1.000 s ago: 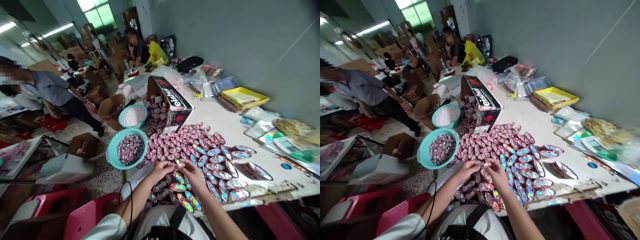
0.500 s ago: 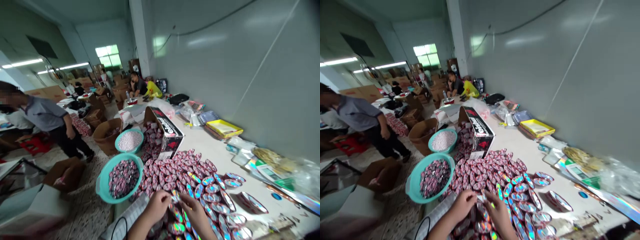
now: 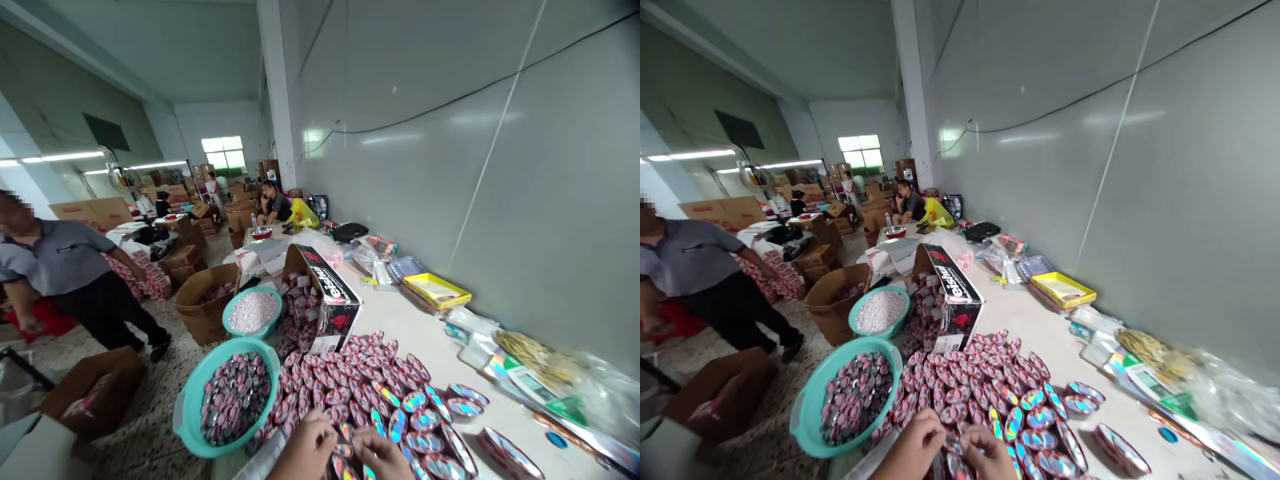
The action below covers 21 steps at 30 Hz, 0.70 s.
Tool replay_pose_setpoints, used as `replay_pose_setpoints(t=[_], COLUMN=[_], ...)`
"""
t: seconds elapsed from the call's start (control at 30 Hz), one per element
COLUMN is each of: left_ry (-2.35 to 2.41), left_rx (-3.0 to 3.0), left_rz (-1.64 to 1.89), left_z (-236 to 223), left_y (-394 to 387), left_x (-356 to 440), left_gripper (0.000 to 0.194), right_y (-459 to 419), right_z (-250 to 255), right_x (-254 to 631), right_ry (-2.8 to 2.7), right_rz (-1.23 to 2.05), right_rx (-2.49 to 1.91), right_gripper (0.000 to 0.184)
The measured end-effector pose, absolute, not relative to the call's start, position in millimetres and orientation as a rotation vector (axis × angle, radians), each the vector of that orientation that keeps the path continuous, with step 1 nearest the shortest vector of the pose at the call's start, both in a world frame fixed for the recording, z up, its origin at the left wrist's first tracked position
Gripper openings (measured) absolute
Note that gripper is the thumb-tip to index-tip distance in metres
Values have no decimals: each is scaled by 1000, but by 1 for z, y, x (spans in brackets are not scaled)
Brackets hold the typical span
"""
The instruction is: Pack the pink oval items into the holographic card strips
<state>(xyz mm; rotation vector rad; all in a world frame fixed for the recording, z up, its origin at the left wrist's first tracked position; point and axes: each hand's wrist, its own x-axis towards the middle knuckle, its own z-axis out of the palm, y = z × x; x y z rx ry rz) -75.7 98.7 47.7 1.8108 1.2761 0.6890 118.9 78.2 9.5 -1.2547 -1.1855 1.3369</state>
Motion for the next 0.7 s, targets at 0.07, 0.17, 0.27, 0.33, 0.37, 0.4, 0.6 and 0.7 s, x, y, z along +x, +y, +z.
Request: replay_pose_setpoints(t=[0.07,0.17,0.27,0.33,0.37,0.4,0.6,0.7], left_ry=[1321,1365,1394,1485,1515,1520,1413,1371], left_rx=[1755,1710,1715,1705,1699,1694,1779,1847], left_rz=[673,534,429,359,332,310,73,-29], left_z=[53,58,49,39,34,29,9,-1], left_y=[93,90,98,107,112,118,165,189], left_x=[-78,-78,-72,-65,-61,-56,-30,-18], left_gripper=[28,31,28,37,39,37,22,22], right_y=[70,57,52,51,51,52,65,72], right_z=[16,24,18,9,3,-3,-34,-43], right_x=[114,107,104,104,105,106,110,113], right_ry=[-1174,-1095,-887,-778,-750,-733,-669,-705], right_rz=[1295,1320,1336,1295,1260,1217,980,895], right_rx=[-1300,-1331,-1404,-1456,-1480,-1506,-1679,-1818], right_gripper=[44,42,35,33,34,37,62,51])
